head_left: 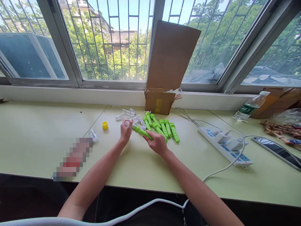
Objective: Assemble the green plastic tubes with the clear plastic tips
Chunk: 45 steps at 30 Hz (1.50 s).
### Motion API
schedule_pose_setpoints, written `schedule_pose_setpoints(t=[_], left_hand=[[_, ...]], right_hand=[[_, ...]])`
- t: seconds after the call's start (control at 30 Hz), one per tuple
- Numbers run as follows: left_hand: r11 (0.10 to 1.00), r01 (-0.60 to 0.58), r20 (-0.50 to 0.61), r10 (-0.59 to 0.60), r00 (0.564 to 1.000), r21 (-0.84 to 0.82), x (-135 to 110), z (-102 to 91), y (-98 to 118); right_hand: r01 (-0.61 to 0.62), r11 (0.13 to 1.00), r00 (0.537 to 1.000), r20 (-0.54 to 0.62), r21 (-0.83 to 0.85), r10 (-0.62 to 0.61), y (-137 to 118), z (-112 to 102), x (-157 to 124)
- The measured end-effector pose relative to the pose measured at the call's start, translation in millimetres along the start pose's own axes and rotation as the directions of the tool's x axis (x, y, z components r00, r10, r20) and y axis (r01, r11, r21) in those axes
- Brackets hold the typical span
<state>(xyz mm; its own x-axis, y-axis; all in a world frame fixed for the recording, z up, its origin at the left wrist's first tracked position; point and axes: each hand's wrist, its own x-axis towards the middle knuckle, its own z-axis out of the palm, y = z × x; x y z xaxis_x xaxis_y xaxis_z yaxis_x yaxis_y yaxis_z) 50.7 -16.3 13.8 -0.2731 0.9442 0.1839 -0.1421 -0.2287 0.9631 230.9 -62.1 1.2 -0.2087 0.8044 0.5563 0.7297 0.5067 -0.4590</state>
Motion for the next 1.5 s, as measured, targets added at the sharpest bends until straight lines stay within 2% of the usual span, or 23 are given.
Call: schedule_pose_setpoints(t=[0.07, 0.17, 0.27, 0.37, 0.57, 0.7, 0.83, 0.93, 1.2, 1.4, 1.5], left_hand=[[0.996, 0.093, 0.001, -0.093, 0.996, -0.017, -2, 2.7, 1], [0.984, 0.175, -0.007, -0.175, 0.985, -0.033, -5, 5.1, 3], [0.983, 0.180, -0.044, -0.182, 0.982, -0.046, -4, 5.0, 1], [0.984, 0.172, -0.064, -0.175, 0.983, -0.040, -1, 2.8, -1], [0.984, 0.173, -0.038, -0.175, 0.984, -0.044, 6, -1.8, -2], [0.989, 0.139, -0.018, -0.140, 0.990, -0.049, 7, -3.6, -4], [0.997, 0.081, -0.004, -0.081, 0.997, -0.018, 9, -6.2, -5], [0.999, 0.050, -0.001, -0.050, 0.999, -0.003, 10, -7.7, -6], [1.000, -0.005, 0.038, 0.005, 0.999, 0.004, 11, -10.8, -4], [1.000, -0.023, 0.039, 0.022, 0.999, 0.012, 10, -11.1, -2], [0.998, -0.048, 0.027, 0.047, 0.999, 0.031, 10, -10.0, -1]], right_hand=[[0.090, 0.971, 0.994, -0.033, -0.222, -0.100, 2, -1, -1], [0.182, 0.890, 0.977, -0.025, -0.418, -0.212, 4, -4, -1], [0.254, 0.834, 0.959, 0.015, -0.489, -0.284, 3, -4, -2], [0.258, 0.836, 0.960, 0.036, -0.485, -0.276, -1, 0, -3], [0.121, 0.943, 0.992, 0.056, -0.311, -0.109, -10, 4, -3], [-0.041, 0.998, 0.994, 0.099, -0.050, 0.046, -13, 3, -2], [-0.157, 0.934, 0.981, 0.157, 0.322, 0.111, -16, 3, -1], [-0.190, 0.854, 0.975, 0.192, 0.484, 0.108, -19, 2, 1], [-0.316, 0.717, 0.940, 0.308, 0.621, 0.148, -28, -2, 2], [-0.416, 0.671, 0.899, 0.389, 0.613, 0.201, -25, 0, 2], [-0.454, 0.675, 0.877, 0.427, 0.582, 0.221, -21, -2, 4]])
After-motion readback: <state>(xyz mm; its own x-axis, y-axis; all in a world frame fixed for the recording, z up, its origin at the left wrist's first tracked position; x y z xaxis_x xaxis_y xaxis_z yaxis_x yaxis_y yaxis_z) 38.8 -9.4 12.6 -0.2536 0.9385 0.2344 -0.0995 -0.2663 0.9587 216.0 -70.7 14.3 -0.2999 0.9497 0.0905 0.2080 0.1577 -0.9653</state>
